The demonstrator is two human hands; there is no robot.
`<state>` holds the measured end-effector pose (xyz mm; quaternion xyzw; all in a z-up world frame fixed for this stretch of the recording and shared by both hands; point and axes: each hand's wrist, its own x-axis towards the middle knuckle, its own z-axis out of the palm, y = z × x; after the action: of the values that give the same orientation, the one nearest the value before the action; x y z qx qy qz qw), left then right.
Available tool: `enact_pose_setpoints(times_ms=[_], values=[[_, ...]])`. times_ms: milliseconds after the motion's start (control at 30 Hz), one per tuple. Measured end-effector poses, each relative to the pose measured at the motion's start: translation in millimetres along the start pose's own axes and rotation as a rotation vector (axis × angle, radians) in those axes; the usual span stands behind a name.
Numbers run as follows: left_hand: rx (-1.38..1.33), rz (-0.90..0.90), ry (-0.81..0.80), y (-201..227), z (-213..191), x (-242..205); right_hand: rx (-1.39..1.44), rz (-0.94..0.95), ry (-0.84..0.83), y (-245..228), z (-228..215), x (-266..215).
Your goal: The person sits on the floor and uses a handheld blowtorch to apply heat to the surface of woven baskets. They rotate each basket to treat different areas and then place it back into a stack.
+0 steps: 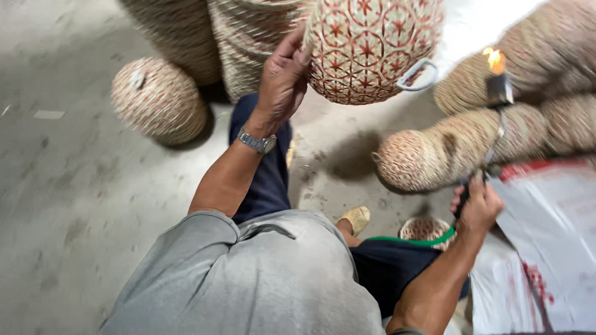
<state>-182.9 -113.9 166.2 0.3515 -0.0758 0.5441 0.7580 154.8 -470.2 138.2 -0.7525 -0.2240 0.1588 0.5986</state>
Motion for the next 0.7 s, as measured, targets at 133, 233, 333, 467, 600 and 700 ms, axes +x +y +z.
enact_pose_setpoints(times_ms=[133,233,333,467,600,700], values=[[0.006,0.165,0.13,94,-18,-50,-0.03,-0.078,-0.076,16,-3,-1],[0.067,0.38,0.186,158,-60,-95,-0.052,-0.068,-0.078,16,-3,-7],[0.183,0.54,0.251,211,-114,-144,-0.021,-0.063,-0.111,14,-1,-7],[0.022,0.662,0.554,240,-196,-175,-0.034,-0.085,-0.161,17,1,-6],[-0.095,0.751,0.869,218,-260,-185,-0.085,-0.087,-0.164,17,3,-6],[-0.124,0.753,0.995,202,-305,-188,-0.045,-0.053,-0.155,17,3,-7]])
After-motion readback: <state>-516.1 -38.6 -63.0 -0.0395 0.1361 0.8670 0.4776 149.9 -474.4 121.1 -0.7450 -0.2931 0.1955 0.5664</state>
